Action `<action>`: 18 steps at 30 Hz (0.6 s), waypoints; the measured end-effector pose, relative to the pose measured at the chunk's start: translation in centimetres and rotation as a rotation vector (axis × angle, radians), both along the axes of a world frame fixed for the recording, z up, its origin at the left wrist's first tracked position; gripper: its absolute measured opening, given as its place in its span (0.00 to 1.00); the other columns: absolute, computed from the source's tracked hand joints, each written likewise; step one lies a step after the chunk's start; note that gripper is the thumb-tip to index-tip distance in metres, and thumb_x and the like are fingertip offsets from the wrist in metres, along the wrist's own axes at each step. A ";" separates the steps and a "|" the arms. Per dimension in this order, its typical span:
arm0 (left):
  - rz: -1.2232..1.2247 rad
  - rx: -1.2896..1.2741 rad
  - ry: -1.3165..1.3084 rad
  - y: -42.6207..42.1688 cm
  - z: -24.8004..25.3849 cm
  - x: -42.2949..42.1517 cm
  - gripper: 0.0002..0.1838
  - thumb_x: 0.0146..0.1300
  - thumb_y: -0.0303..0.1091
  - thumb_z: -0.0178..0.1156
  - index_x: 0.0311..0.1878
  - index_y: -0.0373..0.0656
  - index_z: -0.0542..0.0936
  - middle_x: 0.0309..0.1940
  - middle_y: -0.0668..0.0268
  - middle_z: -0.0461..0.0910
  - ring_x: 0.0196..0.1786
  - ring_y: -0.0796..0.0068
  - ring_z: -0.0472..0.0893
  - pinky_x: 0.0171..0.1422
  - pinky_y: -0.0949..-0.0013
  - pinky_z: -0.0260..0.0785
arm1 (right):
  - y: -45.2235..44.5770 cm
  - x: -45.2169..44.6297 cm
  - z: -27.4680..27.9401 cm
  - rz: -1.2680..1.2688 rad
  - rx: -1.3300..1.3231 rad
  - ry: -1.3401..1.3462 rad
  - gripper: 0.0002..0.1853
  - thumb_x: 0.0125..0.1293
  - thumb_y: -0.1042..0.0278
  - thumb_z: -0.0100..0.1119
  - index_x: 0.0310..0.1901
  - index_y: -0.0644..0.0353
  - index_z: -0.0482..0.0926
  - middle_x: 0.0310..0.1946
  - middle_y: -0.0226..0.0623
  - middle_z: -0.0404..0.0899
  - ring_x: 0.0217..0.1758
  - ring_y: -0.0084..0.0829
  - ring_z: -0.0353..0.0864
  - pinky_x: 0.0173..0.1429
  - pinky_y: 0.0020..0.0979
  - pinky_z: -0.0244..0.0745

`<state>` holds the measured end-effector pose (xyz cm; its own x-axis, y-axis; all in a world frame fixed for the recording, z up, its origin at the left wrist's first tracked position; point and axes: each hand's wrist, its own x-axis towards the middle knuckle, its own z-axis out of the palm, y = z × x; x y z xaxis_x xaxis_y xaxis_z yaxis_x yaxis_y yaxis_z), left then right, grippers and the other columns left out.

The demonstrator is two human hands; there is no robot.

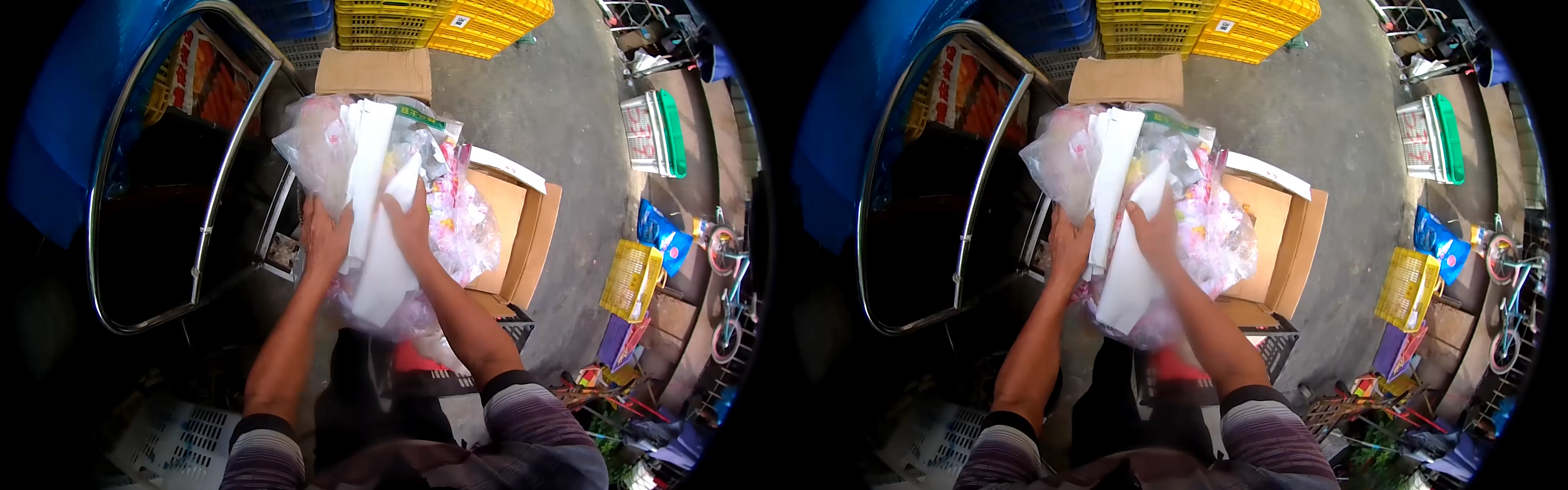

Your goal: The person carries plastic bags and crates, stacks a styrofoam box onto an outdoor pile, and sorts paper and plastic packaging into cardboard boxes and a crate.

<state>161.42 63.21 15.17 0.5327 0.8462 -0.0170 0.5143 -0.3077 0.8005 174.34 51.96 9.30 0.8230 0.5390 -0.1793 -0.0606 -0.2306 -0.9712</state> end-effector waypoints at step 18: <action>0.045 0.028 0.384 1.4 -25.2 -1.7 0.30 0.63 0.59 0.63 0.58 0.43 0.81 0.62 0.45 0.72 0.63 0.42 0.70 0.66 0.48 0.63 | 2.5 -0.8 -14.6 0.146 -0.417 -0.514 0.46 0.59 0.66 0.65 0.75 0.67 0.51 0.70 0.63 0.56 0.70 0.63 0.60 0.75 0.55 0.54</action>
<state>159.76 64.64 -9.99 0.4546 0.8714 -0.1842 0.7882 -0.2972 0.5389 173.53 54.43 -5.27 0.7831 0.6219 -0.0019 0.4455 -0.5632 -0.6960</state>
